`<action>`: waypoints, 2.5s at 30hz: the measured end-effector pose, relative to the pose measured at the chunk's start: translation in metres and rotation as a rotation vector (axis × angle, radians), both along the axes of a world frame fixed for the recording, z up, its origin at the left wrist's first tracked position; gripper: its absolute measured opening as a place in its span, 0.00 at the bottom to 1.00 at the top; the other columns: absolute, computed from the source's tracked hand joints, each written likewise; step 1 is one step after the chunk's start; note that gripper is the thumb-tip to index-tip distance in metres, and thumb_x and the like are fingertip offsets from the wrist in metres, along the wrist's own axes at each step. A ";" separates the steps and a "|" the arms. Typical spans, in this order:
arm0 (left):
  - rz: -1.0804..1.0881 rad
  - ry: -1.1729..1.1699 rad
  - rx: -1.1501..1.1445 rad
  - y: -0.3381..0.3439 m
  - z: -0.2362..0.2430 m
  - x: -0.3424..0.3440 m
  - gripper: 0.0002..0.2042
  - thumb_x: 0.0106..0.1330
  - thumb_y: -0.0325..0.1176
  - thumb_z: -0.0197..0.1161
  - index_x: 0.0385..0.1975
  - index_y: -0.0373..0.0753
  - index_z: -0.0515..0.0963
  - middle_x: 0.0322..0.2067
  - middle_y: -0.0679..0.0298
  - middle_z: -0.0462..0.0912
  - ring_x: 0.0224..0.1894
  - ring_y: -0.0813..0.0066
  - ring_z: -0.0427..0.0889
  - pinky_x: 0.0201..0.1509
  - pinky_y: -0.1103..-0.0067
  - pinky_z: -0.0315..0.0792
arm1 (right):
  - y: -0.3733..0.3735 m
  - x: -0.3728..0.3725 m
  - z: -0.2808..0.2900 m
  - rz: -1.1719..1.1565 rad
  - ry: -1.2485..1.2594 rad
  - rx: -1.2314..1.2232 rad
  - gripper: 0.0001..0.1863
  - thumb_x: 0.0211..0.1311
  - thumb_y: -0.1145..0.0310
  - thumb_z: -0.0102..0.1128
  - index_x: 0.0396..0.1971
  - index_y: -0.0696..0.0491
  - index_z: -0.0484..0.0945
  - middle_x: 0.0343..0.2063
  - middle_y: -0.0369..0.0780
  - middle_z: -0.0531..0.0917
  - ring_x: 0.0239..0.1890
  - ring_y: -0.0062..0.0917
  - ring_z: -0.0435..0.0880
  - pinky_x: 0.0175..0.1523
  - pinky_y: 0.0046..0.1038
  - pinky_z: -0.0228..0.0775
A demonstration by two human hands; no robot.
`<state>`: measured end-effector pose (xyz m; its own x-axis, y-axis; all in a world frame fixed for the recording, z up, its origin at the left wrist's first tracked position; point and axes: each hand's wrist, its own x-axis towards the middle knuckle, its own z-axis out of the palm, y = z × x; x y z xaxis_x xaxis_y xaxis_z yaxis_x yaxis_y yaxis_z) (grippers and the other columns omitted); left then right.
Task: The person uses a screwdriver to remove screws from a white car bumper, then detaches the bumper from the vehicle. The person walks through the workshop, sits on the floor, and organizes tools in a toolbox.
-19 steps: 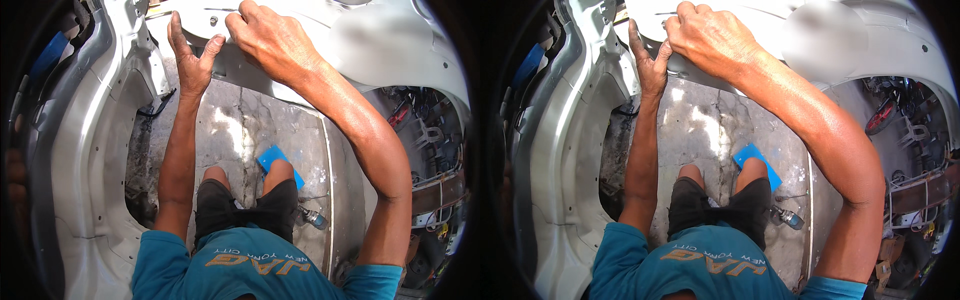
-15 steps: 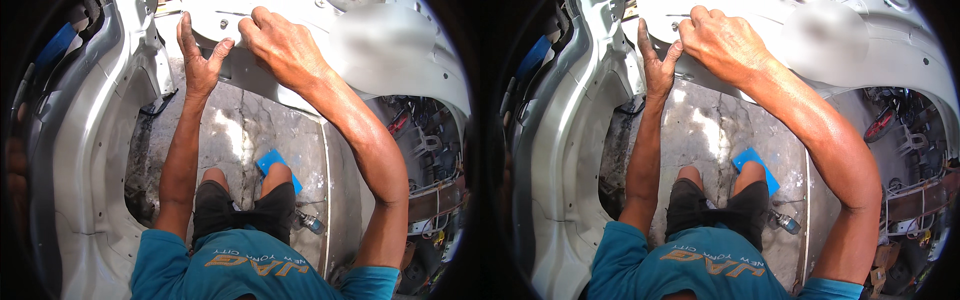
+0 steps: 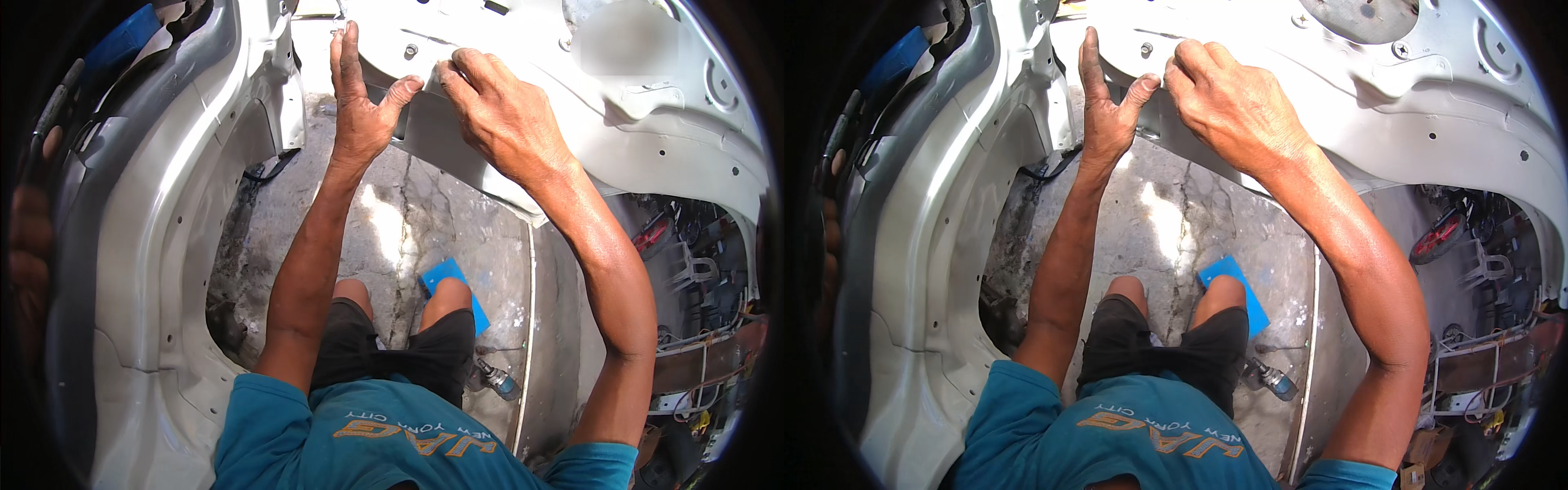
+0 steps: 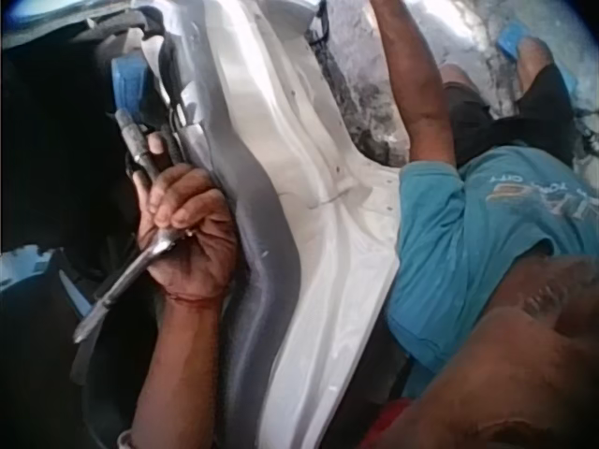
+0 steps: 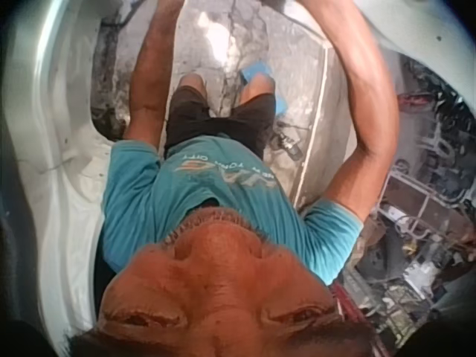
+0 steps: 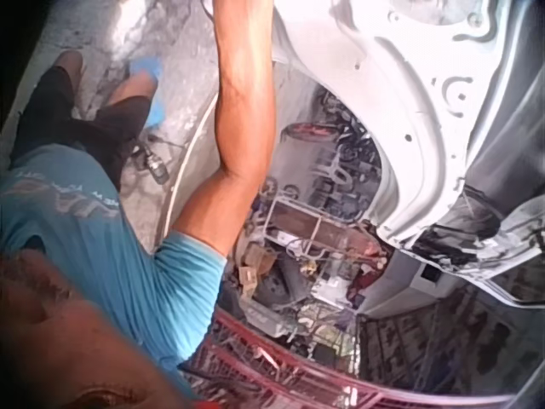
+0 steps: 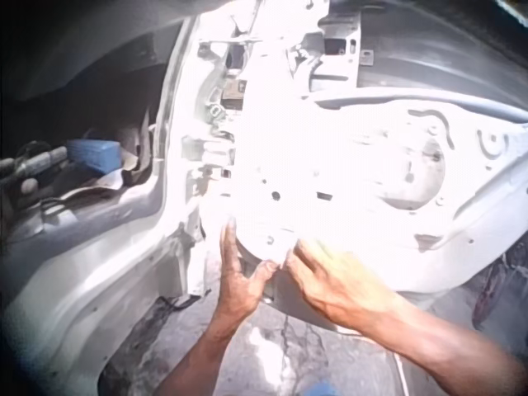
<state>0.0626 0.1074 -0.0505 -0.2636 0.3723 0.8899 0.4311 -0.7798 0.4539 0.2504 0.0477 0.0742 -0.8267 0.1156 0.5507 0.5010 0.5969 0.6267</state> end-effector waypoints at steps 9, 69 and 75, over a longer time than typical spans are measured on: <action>0.009 0.002 -0.043 -0.005 0.002 0.000 0.55 0.59 0.53 0.76 0.80 0.53 0.43 0.76 0.41 0.40 0.79 0.43 0.46 0.77 0.48 0.53 | -0.006 -0.005 0.004 -0.064 0.022 -0.050 0.11 0.57 0.71 0.64 0.38 0.58 0.77 0.38 0.40 0.74 0.41 0.26 0.82 0.33 0.24 0.84; 0.316 0.123 0.030 -0.040 0.049 0.022 0.06 0.67 0.20 0.64 0.41 0.30 0.76 0.38 0.52 0.80 0.39 0.54 0.83 0.42 0.65 0.77 | -0.012 0.017 0.336 -0.390 0.645 -0.008 0.22 0.56 0.66 0.55 0.48 0.62 0.83 0.48 0.58 0.85 0.52 0.50 0.86 0.57 0.43 0.78; 0.338 0.174 0.110 -0.040 0.050 0.020 0.05 0.69 0.19 0.62 0.42 0.30 0.75 0.38 0.52 0.80 0.40 0.52 0.82 0.45 0.64 0.77 | 0.011 -0.048 0.336 -0.260 0.558 0.010 0.41 0.47 0.57 0.69 0.66 0.49 0.74 0.50 0.49 0.87 0.53 0.38 0.87 0.56 0.43 0.77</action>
